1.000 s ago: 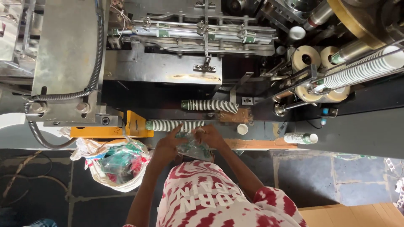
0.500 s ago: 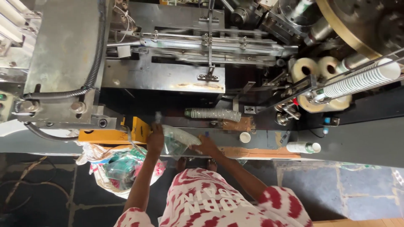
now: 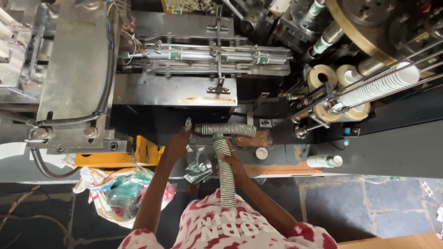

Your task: Operating a manufacturing machine to produce paper cups, including loading paper blanks and adjusting components.

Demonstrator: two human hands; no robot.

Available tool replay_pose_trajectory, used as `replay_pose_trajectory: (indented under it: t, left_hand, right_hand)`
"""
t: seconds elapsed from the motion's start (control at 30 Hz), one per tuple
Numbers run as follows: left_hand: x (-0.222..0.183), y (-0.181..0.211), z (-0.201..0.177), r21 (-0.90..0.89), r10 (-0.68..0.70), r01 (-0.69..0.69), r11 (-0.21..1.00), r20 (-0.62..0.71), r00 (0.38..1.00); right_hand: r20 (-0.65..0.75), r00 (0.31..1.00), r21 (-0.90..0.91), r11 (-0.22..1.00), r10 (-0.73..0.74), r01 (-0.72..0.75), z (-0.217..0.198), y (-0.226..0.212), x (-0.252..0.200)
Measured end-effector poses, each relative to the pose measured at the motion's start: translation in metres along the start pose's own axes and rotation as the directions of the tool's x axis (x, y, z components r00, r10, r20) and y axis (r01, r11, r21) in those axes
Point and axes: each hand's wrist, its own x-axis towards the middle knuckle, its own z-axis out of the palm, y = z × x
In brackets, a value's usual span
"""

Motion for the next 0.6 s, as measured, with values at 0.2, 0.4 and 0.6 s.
replay_pose_trajectory:
  t: [0.2,0.4,0.6]
  left_hand:
    - [-0.008,0.105,-0.062,-0.126,0.146,-0.13,0.983,0.129,0.981]
    - [-0.071,0.137,-0.033,-0.085,0.451,-0.443,0.893,0.166,0.877]
    - [-0.137,0.15,-0.021,-0.103,0.367,-0.355,0.929,0.361,0.857]
  right_hand:
    - [0.067,0.998,-0.211,0.977,0.017,-0.003,-0.008,0.012,0.011]
    - [0.171,0.985,0.235,0.972,-0.018,-0.023,-0.104,0.096,0.024]
    - [0.209,0.942,-0.68,0.731,0.263,-0.054,-0.122,0.097,-0.05]
